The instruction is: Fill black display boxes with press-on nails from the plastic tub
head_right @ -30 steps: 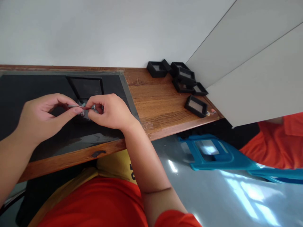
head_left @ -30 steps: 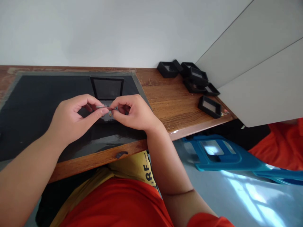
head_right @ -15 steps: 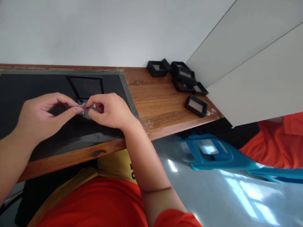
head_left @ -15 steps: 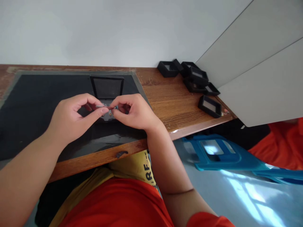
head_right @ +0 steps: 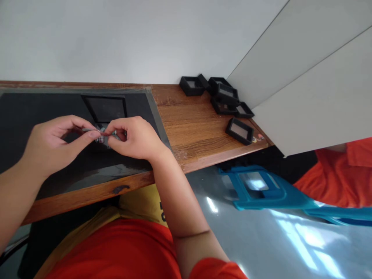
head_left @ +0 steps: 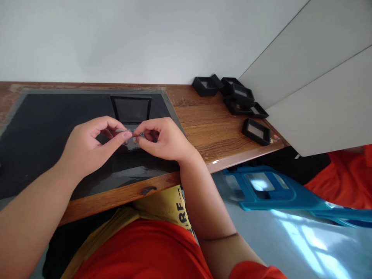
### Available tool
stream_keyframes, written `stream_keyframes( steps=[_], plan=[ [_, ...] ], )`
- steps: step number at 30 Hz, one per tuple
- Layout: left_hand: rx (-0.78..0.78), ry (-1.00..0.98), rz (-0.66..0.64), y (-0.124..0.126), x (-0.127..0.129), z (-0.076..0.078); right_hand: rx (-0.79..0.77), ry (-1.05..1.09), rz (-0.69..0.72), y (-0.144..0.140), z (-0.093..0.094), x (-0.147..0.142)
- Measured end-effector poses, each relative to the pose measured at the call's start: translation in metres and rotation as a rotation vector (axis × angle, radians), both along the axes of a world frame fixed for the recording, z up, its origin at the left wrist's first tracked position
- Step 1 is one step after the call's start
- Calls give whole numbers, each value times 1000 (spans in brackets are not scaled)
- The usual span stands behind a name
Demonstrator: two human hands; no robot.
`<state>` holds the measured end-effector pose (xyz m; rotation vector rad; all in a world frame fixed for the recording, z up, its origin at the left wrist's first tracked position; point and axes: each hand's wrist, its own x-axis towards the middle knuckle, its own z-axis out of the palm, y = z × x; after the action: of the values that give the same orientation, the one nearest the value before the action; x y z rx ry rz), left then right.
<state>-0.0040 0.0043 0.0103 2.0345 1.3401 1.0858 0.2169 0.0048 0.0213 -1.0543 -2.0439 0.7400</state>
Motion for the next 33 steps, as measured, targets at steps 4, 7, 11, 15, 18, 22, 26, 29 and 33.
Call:
stream_keyframes(
  steps=[4, 7, 11, 15, 18, 22, 26, 29, 33],
  plan=[
    [-57, -50, -3, 2, 0, 0, -10, 26, 40, -1, 0, 0],
    [-100, -94, -4, 1, 1, 1, -4, 27, 59, 0, -1, 0],
    [-167, -167, 41, -3, 4, 7, 35, 23, 43, 2, -4, 0],
    [-255, -212, -22, 0, 2, 8, 68, 34, 71, 4, -6, 2],
    [-256, -230, -59, 4, 0, 7, 58, 33, 114, 3, -7, 3],
    [-252, -279, -65, 3, 0, 9, 40, 67, 157, 4, -8, 3],
    [-278, -315, -100, 2, 3, 11, 39, 102, 190, 7, -10, 4],
    [-283, -322, -116, 1, 3, 11, 40, 113, 194, 8, -11, 4],
    [-325, -339, -140, 1, 3, 11, 31, 144, 201, 7, -10, 3]
  ],
)
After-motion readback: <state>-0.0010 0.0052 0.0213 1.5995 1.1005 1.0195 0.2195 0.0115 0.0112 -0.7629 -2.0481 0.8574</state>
